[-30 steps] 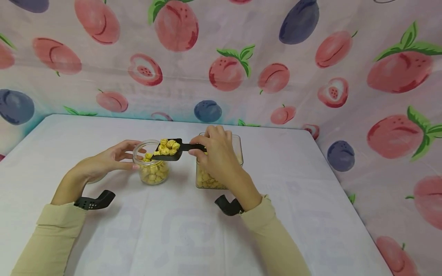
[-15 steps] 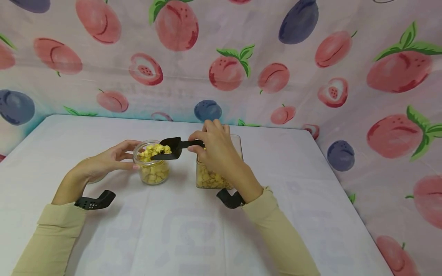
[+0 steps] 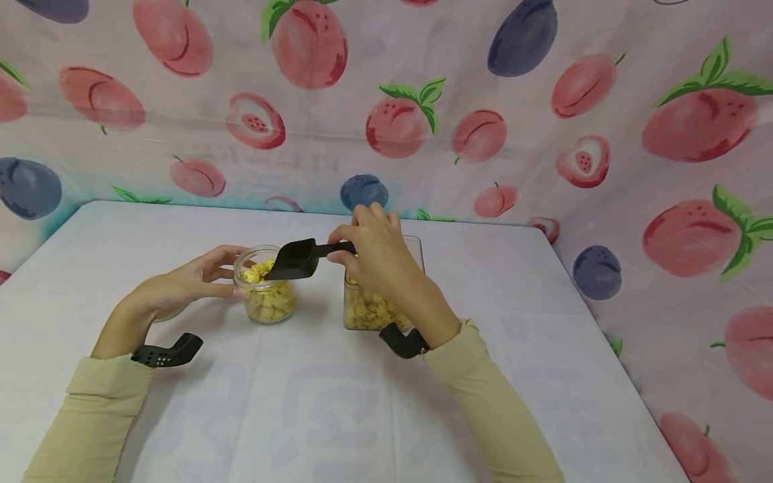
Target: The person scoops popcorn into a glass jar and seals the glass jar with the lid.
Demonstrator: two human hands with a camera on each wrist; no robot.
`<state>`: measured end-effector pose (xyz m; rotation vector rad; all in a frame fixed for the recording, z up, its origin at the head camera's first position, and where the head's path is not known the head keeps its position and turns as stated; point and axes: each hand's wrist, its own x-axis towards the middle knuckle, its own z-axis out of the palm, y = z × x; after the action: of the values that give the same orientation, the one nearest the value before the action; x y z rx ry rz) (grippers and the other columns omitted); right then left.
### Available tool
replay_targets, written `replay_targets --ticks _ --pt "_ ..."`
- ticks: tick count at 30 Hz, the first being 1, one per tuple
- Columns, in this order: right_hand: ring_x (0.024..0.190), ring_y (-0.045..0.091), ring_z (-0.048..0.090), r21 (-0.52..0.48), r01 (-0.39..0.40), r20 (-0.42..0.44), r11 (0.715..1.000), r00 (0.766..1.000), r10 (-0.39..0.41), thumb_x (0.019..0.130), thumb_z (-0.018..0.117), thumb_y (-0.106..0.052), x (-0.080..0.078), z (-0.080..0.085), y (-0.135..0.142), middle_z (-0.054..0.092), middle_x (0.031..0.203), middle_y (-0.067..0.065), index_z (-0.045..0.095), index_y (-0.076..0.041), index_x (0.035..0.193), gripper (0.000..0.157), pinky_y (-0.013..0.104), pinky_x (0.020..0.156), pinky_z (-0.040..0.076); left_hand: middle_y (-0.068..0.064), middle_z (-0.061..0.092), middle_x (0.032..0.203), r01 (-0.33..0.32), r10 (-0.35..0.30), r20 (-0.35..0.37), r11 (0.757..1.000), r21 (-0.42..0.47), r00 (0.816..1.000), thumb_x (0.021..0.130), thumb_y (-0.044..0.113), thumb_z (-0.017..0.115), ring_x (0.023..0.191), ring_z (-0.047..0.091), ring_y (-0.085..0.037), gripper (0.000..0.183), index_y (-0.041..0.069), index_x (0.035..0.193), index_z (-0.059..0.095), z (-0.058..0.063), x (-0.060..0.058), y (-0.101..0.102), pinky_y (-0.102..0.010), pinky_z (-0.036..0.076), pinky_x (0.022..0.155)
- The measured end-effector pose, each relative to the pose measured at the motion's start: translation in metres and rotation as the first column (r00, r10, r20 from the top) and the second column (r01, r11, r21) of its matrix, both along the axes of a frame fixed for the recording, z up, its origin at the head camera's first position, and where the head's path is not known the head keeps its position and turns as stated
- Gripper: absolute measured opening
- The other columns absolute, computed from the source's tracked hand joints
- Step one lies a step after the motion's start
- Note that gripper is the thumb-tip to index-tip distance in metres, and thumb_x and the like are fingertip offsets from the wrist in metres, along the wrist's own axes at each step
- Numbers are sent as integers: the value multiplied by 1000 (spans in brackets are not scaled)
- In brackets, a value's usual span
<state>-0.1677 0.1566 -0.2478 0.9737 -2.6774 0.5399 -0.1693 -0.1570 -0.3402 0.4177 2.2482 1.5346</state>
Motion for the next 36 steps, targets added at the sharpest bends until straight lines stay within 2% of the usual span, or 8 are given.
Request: replay_targets --ticks 10,19,28,36 --pt "79 22 35 -28 14 4 1000 1000 -14 81 71 -25 -3 -4 0 45 79 5 72 -15 95 18 39 74 24 -12 40 137 3 -3 22 1000 -3 1000 83 17 69 128 35 -32 70 10 141 29 2 -4 -1 -49 35 100" --pt "81 23 40 -106 45 29 993 999 -42 80 72 -26 -3 -11 1 49 81 5 72 -13 97 22 35 71 25 -13 39 137 15 -15 22 1000 5 1000 84 16 68 128 35 -33 70 8 141 28 3 -9 -4 -49 35 99" --pt "93 25 45 -192 72 74 979 996 -59 80 71 -26 -4 -23 5 55 91 7 70 -11 101 25 38 74 29 -12 39 137 20 -20 21 1000 9 1000 84 15 68 128 34 -33 70 9 141 29 3 -11 -5 -50 34 100" --pt "90 24 44 -271 71 79 960 996 -51 80 71 -22 -3 -28 8 55 91 7 70 -10 101 25 40 77 29 -12 39 137 20 -20 19 1000 9 1000 84 15 68 128 34 -33 68 11 140 30 3 -12 -6 -49 33 100"
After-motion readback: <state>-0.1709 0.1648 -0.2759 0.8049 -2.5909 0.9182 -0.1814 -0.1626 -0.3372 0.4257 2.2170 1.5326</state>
